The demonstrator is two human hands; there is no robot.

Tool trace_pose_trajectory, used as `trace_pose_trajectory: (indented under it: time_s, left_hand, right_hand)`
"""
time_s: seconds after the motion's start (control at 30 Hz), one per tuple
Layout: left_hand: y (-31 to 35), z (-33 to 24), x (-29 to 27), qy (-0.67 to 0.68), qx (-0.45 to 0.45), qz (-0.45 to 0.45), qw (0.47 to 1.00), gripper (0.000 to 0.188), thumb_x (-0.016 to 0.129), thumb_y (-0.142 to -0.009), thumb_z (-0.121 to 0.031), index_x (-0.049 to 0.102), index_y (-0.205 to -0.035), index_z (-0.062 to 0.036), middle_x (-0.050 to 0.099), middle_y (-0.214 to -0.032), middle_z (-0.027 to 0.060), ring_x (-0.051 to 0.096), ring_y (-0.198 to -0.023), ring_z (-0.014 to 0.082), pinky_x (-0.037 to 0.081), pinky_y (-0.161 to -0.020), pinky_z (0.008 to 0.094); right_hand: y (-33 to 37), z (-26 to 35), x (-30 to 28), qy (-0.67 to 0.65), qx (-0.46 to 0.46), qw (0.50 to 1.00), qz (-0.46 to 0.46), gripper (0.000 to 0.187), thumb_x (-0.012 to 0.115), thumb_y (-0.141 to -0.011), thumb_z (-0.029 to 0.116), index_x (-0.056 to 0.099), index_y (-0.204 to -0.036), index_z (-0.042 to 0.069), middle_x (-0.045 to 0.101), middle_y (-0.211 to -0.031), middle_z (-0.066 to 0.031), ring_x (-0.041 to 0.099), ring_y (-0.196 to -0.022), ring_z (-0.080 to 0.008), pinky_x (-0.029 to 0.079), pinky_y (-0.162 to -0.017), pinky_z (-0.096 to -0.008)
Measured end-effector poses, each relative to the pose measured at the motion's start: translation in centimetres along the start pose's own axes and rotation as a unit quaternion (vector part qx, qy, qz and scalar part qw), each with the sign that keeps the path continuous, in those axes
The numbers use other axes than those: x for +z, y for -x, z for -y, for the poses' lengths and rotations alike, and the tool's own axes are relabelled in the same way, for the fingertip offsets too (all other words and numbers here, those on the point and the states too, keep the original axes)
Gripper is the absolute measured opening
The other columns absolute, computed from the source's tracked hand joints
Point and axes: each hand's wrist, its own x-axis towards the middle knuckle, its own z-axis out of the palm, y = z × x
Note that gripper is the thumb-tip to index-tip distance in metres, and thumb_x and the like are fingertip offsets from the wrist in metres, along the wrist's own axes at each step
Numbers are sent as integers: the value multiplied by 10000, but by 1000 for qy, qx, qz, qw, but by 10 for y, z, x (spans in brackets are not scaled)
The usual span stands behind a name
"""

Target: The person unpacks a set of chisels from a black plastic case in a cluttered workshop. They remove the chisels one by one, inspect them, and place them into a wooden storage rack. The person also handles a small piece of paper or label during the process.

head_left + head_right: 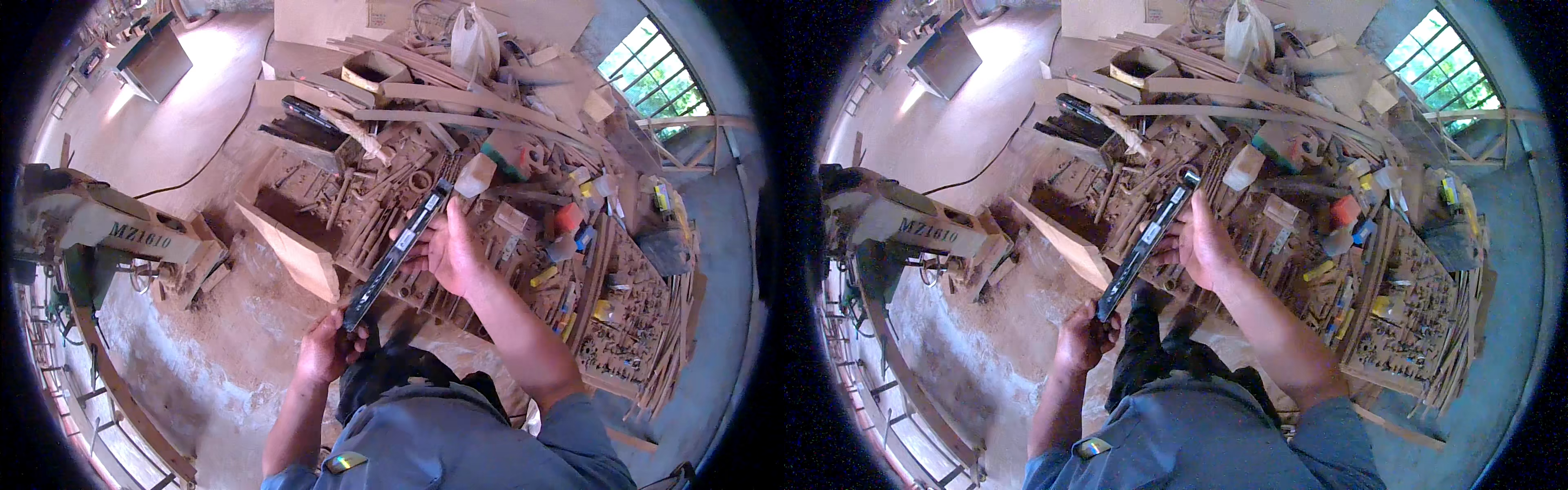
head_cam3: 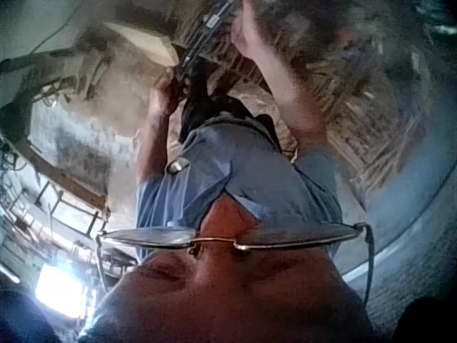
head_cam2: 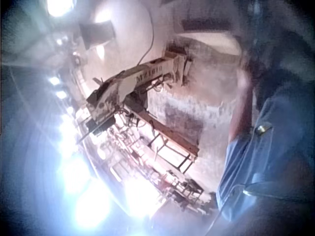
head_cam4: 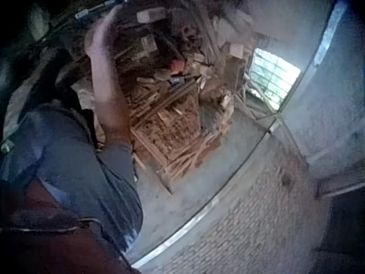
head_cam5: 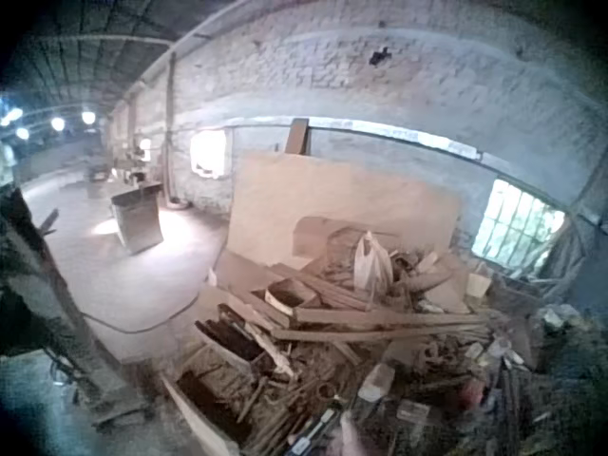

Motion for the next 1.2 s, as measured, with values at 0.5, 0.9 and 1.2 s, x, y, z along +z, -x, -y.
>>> trace_pose_trajectory:
  time_s: [0.5,0.9,1.2]
  left_hand:
    - [4,-3,-1,-78,18,55,995,397,584,-898,-369,580,-1069,-12,644,-824,97,609,-665,181,437,-505,283]
    - [11,-11,9,-199,-6,144,969,269,576,-939,-267,564,-1063,-29,585,-816,27,543,-648,96,435,-563,230]
    - [15,-20,-6,-313,-28,94,945,429,644,-845,-309,601,-1138,0,603,-743,20,537,-562,93,416,-481,229]
  right_hand:
    - [5,-17,-1,54,-62,995,-55,232,631,-912,298,563,-1020,104,642,-892,-27,636,-766,-153,551,-635,-358]
    - [21,-7,2,60,-65,996,4,188,538,-961,227,559,-1070,75,686,-944,-178,697,-810,-247,585,-586,-384]
    - [33,2,-13,142,80,986,-37,293,518,-976,320,598,-935,42,651,-759,-78,628,-566,-176,503,-439,-316]
